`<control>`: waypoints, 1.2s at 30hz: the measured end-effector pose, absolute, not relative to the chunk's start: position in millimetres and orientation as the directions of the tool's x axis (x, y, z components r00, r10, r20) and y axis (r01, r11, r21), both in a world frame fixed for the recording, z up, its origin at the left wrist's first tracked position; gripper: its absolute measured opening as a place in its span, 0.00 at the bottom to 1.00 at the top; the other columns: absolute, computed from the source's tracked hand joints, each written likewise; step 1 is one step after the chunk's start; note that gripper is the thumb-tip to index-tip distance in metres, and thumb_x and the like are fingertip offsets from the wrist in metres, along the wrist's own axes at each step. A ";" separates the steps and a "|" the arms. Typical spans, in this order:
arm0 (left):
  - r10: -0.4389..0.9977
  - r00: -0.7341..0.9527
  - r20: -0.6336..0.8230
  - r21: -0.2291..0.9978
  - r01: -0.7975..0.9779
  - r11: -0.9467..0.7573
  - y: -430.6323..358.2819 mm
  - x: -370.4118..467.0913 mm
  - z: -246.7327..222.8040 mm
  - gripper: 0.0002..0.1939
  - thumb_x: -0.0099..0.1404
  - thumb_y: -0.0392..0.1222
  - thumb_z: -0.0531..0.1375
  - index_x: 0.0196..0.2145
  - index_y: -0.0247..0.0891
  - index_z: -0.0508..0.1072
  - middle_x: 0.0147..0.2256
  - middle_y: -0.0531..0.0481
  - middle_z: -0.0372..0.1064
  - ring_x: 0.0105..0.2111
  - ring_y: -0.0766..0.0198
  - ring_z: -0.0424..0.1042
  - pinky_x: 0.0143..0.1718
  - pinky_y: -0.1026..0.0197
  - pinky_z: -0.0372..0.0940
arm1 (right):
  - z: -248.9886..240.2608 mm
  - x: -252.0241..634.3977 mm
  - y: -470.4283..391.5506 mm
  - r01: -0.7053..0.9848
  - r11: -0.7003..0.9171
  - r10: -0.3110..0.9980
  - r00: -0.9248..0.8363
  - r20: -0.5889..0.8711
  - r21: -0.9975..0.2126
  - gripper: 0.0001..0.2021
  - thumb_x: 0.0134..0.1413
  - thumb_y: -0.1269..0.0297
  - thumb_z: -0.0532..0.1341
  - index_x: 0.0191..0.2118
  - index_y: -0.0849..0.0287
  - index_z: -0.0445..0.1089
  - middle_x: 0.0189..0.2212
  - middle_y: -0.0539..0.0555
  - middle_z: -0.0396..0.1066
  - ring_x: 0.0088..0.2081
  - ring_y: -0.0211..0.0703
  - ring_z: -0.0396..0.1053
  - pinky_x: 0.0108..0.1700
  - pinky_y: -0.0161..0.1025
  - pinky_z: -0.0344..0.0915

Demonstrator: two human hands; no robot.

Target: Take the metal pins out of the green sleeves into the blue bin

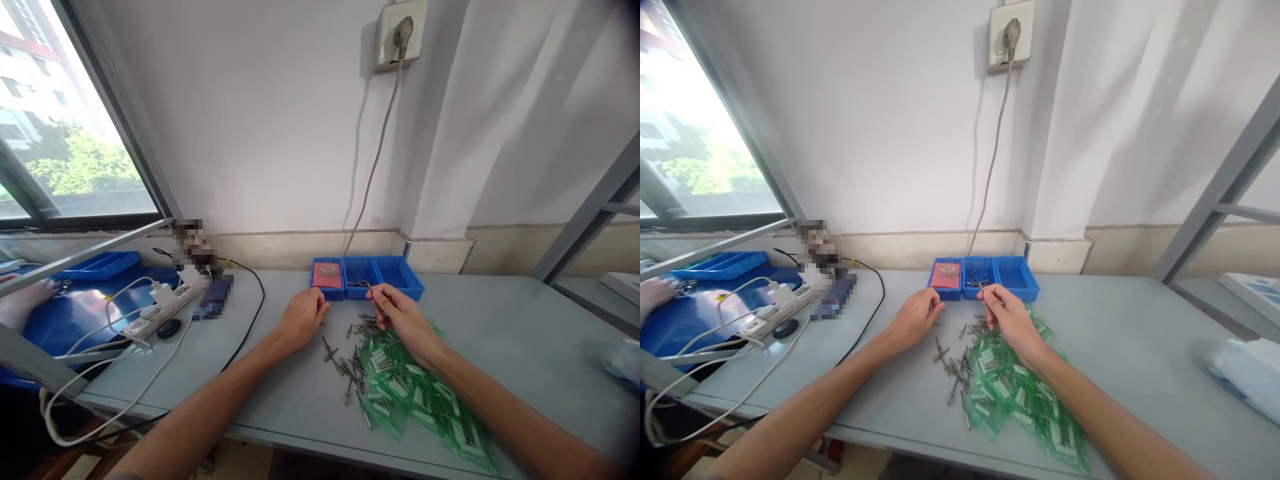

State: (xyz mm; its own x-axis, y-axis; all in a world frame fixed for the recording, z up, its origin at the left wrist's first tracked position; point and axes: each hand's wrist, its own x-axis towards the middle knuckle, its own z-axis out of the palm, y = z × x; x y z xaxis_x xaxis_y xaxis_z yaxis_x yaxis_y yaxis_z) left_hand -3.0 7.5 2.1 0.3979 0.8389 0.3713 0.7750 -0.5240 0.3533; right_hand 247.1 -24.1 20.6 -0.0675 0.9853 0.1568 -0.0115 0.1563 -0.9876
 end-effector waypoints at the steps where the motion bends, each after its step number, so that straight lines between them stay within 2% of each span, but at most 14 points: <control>1: 0.839 0.396 0.373 0.354 0.776 -0.523 7.7 -3.2 2.1 0.07 0.78 0.42 0.54 0.39 0.40 0.65 0.40 0.48 0.73 0.40 0.57 0.70 0.44 0.55 0.60 | 20.8 247.1 -24.0 -0.007 0.163 0.985 -0.059 0.163 -0.987 0.22 0.59 0.37 0.65 0.39 0.54 0.69 0.27 0.46 0.62 0.25 0.39 0.59 0.26 0.37 0.60; 6: 0.840 0.389 0.379 0.365 0.771 -0.522 8.3 -3.7 2.3 0.06 0.78 0.42 0.55 0.40 0.40 0.66 0.40 0.49 0.74 0.39 0.58 0.70 0.44 0.56 0.60 | 23.8 250.5 -24.1 0.039 0.211 0.978 -0.009 0.211 -0.977 0.21 0.62 0.38 0.64 0.39 0.52 0.65 0.23 0.44 0.60 0.24 0.40 0.60 0.27 0.38 0.61; 13: 0.851 0.377 0.366 0.333 0.801 -0.498 9.5 -4.2 2.4 0.05 0.76 0.41 0.58 0.40 0.40 0.68 0.41 0.48 0.75 0.41 0.57 0.71 0.45 0.56 0.61 | 27.0 250.7 -27.0 0.107 0.313 0.950 -0.020 0.312 -0.944 0.17 0.61 0.48 0.69 0.35 0.52 0.64 0.29 0.46 0.62 0.23 0.36 0.58 0.26 0.37 0.55; 17: 0.855 0.378 0.354 0.308 0.816 -0.489 10.7 -4.3 2.7 0.05 0.76 0.41 0.60 0.40 0.39 0.69 0.42 0.48 0.75 0.41 0.57 0.71 0.45 0.55 0.61 | 31.1 247.9 -31.5 0.116 0.333 0.943 -0.015 0.333 -0.936 0.17 0.60 0.49 0.69 0.34 0.53 0.64 0.28 0.46 0.61 0.23 0.36 0.57 0.25 0.37 0.55; 22: 0.858 0.388 0.337 0.295 0.821 -0.488 10.7 -4.9 2.9 0.04 0.75 0.40 0.60 0.41 0.39 0.71 0.42 0.48 0.75 0.42 0.56 0.72 0.45 0.55 0.62 | 32.8 248.9 -31.6 0.118 0.322 0.945 0.011 0.326 -0.939 0.16 0.61 0.48 0.68 0.36 0.53 0.67 0.28 0.46 0.62 0.23 0.36 0.59 0.25 0.37 0.56; 28: 0.861 0.399 0.316 0.305 0.816 -0.491 11.2 -5.0 3.2 0.03 0.74 0.39 0.62 0.40 0.39 0.72 0.42 0.48 0.75 0.42 0.57 0.72 0.45 0.56 0.62 | 23.8 251.2 -25.4 0.104 0.309 0.951 0.000 0.310 -0.945 0.17 0.64 0.43 0.64 0.41 0.53 0.72 0.34 0.50 0.70 0.24 0.37 0.60 0.26 0.37 0.61; 36: 0.869 0.402 0.289 0.310 0.819 -0.482 10.8 -4.8 4.9 0.03 0.74 0.39 0.61 0.41 0.39 0.75 0.43 0.47 0.75 0.44 0.56 0.72 0.46 0.56 0.63 | 22.2 247.8 -25.2 0.101 0.281 0.960 -0.016 0.281 -0.955 0.23 0.61 0.36 0.63 0.43 0.53 0.73 0.37 0.53 0.72 0.25 0.39 0.61 0.24 0.38 0.62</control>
